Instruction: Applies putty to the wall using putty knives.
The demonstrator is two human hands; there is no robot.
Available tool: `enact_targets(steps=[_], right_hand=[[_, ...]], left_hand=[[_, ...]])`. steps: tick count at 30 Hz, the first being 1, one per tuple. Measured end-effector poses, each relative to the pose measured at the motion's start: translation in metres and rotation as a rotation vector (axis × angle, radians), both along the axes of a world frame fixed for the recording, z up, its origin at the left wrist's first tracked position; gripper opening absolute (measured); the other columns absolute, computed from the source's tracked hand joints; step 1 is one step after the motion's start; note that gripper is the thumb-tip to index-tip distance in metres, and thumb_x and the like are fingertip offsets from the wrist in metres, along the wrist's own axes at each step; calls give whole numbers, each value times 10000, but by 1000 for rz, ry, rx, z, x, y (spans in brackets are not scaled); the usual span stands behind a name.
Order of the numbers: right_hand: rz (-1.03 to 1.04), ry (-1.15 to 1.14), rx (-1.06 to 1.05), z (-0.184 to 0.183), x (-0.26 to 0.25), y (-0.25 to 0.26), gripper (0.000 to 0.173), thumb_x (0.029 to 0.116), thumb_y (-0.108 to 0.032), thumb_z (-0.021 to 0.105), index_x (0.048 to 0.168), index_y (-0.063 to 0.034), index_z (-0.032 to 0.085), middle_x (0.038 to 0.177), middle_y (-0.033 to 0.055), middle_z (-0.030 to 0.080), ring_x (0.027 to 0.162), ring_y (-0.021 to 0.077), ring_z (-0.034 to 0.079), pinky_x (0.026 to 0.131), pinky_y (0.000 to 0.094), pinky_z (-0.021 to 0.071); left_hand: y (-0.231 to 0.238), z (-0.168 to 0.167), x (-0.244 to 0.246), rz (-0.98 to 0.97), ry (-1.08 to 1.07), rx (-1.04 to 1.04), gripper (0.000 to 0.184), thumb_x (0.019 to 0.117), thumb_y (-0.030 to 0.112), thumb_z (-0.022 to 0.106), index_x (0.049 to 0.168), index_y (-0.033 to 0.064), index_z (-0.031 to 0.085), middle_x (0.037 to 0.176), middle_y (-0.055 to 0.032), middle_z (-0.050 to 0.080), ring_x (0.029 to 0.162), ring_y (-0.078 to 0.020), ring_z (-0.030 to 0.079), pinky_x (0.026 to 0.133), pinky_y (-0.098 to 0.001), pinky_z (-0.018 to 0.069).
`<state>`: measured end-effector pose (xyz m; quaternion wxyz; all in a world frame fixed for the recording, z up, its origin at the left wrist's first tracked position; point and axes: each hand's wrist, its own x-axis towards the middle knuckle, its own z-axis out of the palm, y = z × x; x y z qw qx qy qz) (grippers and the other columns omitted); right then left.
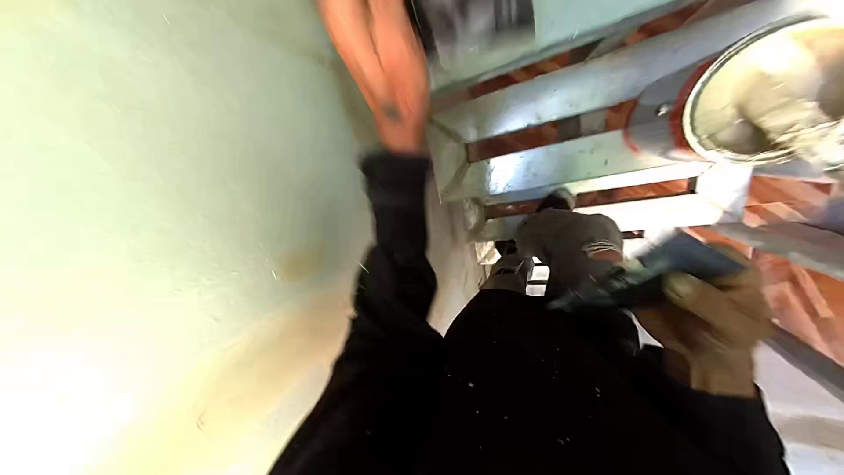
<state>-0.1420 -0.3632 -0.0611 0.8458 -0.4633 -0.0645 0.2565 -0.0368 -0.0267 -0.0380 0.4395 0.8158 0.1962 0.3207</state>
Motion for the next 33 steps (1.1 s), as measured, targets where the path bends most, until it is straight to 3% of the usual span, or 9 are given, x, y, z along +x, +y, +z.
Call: enact_targets(steps=[2,4,7,9,13,18,21,25,33], right_hand=[[0,119,37,-26,-13,26,134,941,-242,723,1064,-275,766,1005,-99,751,904,33,701,820,261,607],[-15,216,-1,-49,-21,49,135,928,-212,731,1060,-226,758,1012,-54,752,894,75,711,800,306,622],[31,255,-153,-82,-32,77,188,978,-161,650,1158,-156,707,1059,-8,740,928,119,718,831,349,630],[129,247,-312,-95,-46,91,235,1020,-199,612,1247,-153,657,1097,0,705,947,115,695,826,330,611],[163,242,-451,-156,-42,168,219,957,-90,663,1152,2,702,1048,109,728,956,135,697,893,361,582],[315,223,-578,-205,-35,235,233,986,-114,625,1153,24,710,1052,184,720,975,248,699,904,463,556],[428,269,-639,-202,-20,267,258,1027,-78,565,1225,54,664,1105,215,698,994,261,684,923,442,540],[411,184,-658,-235,-27,301,277,1005,-74,548,1224,5,699,1082,189,716,997,275,693,903,470,544],[424,145,-735,-239,-36,318,330,1000,-54,528,1288,-14,684,1154,197,715,1071,300,687,943,498,533]], left_hand=[[-57,-70,-110,48,233,-155,372,1105,221,385,1170,-97,567,962,-129,651,895,-136,658,848,-335,575],[-98,-135,-219,63,649,-266,472,1108,368,381,1271,-26,583,1074,-192,679,974,-246,679,879,-443,567],[-123,-199,-323,6,1050,-362,415,1088,242,426,1213,-101,624,1064,-273,694,1026,-360,687,956,-521,535],[-135,-204,-366,-24,1241,-401,400,1088,210,428,1180,-122,633,1046,-286,697,1023,-364,693,966,-497,530],[-139,-202,-390,-6,1400,-471,425,1102,235,417,1216,-125,612,1118,-302,676,1078,-378,670,1002,-507,503],[-145,-210,-409,28,1436,-566,413,1105,242,425,1180,-112,625,1087,-294,677,1055,-374,670,985,-516,508],[-149,-215,-420,97,1444,-636,398,1100,227,436,1154,-117,629,1051,-293,675,1022,-371,667,963,-523,507],[-154,-223,-437,155,1482,-702,388,1101,230,445,1134,-106,637,1027,-281,681,991,-370,675,940,-526,519],[-155,-224,-432,165,1471,-794,381,1103,232,444,1140,-96,636,1019,-270,682,975,-356,676,930,-518,523]])
